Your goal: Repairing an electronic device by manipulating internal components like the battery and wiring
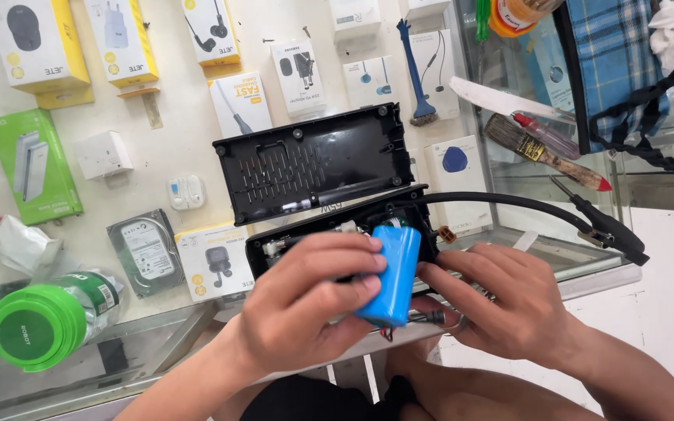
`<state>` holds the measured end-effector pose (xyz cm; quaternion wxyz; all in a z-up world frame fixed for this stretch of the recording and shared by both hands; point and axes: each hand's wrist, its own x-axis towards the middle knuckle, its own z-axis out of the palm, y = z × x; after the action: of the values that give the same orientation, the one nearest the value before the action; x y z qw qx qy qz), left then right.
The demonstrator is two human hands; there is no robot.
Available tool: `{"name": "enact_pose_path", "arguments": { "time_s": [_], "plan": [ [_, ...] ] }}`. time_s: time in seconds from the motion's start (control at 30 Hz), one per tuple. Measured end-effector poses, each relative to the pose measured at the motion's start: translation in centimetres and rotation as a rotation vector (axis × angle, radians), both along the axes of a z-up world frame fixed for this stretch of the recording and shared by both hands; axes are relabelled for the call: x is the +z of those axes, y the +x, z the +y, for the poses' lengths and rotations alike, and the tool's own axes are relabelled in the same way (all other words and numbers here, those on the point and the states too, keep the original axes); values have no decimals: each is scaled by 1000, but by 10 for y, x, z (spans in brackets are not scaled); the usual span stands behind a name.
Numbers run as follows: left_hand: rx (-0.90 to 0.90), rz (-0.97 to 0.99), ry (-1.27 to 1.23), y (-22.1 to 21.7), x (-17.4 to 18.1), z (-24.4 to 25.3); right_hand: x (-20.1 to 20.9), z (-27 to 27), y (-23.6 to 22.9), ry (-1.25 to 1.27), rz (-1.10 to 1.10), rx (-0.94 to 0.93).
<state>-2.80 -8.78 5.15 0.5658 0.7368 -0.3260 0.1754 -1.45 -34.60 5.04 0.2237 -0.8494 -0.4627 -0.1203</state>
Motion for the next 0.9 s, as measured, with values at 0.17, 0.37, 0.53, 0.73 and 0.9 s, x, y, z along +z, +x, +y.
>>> {"name": "enact_pose_path", "arguments": {
  "time_s": [0.17, 0.37, 0.53, 0.73, 0.9],
  "plan": [
    [-80, -288, 143, 2, 7, 0, -10, -3, -5, 48, 32, -30],
    [-21, -441, 310, -9, 4, -12, -15, -9, -8, 111, 55, 7],
    [113, -562, 402, -18, -12, -22, -20, -21, -8, 107, 127, 53],
    [132, -454, 317, -20, -14, -26, -33, -25, -12, 208, 228, -28],
    [116, -396, 271, -16, -10, -25, -47, -28, -17, 228, 329, -62]
  ]
}}
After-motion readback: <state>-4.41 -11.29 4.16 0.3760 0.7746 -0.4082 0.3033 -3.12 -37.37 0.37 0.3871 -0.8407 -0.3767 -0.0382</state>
